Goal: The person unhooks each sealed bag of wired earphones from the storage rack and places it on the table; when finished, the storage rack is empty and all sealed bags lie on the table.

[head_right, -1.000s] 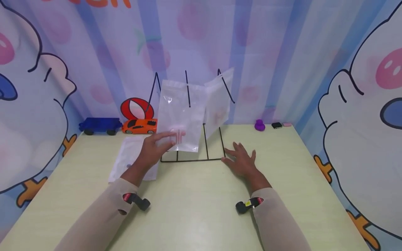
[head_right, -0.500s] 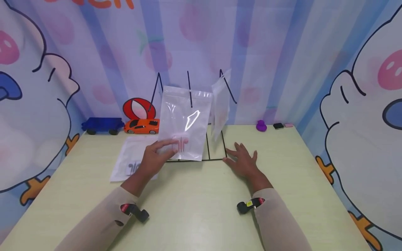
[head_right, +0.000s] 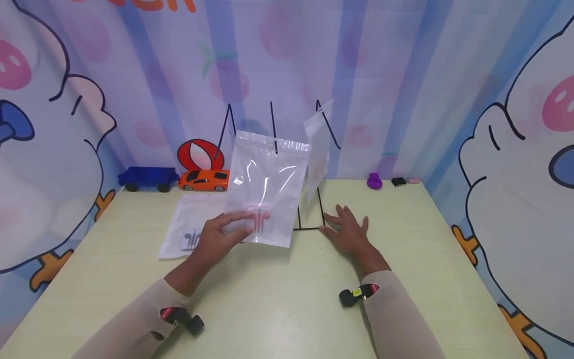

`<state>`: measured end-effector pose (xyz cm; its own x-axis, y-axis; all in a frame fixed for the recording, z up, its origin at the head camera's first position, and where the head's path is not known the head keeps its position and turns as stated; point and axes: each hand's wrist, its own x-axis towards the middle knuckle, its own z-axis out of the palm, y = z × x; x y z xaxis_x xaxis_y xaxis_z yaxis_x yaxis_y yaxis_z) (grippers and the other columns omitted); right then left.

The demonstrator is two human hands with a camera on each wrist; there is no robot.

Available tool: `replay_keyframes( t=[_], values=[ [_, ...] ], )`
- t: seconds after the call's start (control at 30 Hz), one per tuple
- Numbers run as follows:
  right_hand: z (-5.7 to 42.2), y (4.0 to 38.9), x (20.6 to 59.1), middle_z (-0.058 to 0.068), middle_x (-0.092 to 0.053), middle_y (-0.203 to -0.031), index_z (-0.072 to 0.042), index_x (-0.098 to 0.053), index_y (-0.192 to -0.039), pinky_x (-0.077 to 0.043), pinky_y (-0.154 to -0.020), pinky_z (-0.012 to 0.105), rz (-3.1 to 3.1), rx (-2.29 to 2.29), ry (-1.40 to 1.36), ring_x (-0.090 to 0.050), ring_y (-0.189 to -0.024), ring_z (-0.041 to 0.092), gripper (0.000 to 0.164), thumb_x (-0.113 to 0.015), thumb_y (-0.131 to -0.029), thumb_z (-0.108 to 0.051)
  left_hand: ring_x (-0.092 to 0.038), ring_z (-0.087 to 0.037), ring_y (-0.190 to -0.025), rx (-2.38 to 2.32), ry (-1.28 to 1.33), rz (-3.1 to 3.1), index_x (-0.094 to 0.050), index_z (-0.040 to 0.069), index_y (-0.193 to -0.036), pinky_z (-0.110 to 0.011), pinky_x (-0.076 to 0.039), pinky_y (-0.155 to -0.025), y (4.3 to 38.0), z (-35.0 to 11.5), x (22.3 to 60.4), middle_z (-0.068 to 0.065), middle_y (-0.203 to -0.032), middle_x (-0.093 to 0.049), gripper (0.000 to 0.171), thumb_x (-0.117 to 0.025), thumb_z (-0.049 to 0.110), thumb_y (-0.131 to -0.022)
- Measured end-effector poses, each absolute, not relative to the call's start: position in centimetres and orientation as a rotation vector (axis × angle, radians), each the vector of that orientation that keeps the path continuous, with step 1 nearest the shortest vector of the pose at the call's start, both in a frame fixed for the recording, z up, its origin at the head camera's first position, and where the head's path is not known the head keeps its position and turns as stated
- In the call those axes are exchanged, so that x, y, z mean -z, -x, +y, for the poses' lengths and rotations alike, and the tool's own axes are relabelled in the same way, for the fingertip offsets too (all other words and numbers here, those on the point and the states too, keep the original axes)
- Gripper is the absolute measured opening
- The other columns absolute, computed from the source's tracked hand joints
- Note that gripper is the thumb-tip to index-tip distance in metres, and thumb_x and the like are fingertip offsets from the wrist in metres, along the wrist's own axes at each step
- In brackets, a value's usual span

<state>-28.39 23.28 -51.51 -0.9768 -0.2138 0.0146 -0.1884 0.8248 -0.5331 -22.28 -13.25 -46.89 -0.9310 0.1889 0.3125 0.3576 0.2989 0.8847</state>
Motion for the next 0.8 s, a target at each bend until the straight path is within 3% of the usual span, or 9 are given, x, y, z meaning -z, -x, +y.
replay_keyframes(
  t=[0.23, 0.57, 0.8],
  values=[
    [23.4, 28.7, 51.8, 0.020, -0.022, -0.182, -0.019, -0.056, -0.160, 0.016, -0.126, 0.081, 2.938, 0.888, 0.319, -0.009, -0.171, 0.046, 0.060, -0.057, -0.110, -0.052, -0.062, -0.034, -0.144, 1.778, 0.587, -2.347, -0.076, 0.019, -0.140, -0.026, -0.066, -0.088, 20.9, -12.9, 46.9, -0.007, -0.151, -0.070, 0.040, -0.080, 0.017, -0.100],
    [23.3, 28.8, 52.1, 0.018, -0.021, -0.182, -0.020, -0.053, -0.162, 0.016, -0.127, 0.081, 2.932, 0.861, 0.314, -0.008, -0.171, 0.044, 0.060, -0.055, -0.111, -0.052, -0.063, -0.033, -0.139, 1.863, 0.538, -2.338, -0.077, 0.016, -0.137, -0.026, -0.067, -0.084, 19.0, -12.1, 47.2, -0.008, -0.152, -0.068, 0.039, -0.081, 0.013, -0.099],
    [23.2, 28.6, 51.6, 0.019, -0.022, -0.182, -0.019, -0.054, -0.161, 0.015, -0.126, 0.081, 2.933, 0.870, 0.319, -0.008, -0.171, 0.045, 0.058, -0.055, -0.112, -0.049, -0.066, -0.012, -0.124, 1.843, 0.621, -2.252, -0.079, 0.010, -0.133, -0.027, -0.067, -0.078, 18.5, -11.9, 47.6, -0.013, -0.143, -0.072, 0.037, -0.082, 0.006, -0.096]
  ],
)
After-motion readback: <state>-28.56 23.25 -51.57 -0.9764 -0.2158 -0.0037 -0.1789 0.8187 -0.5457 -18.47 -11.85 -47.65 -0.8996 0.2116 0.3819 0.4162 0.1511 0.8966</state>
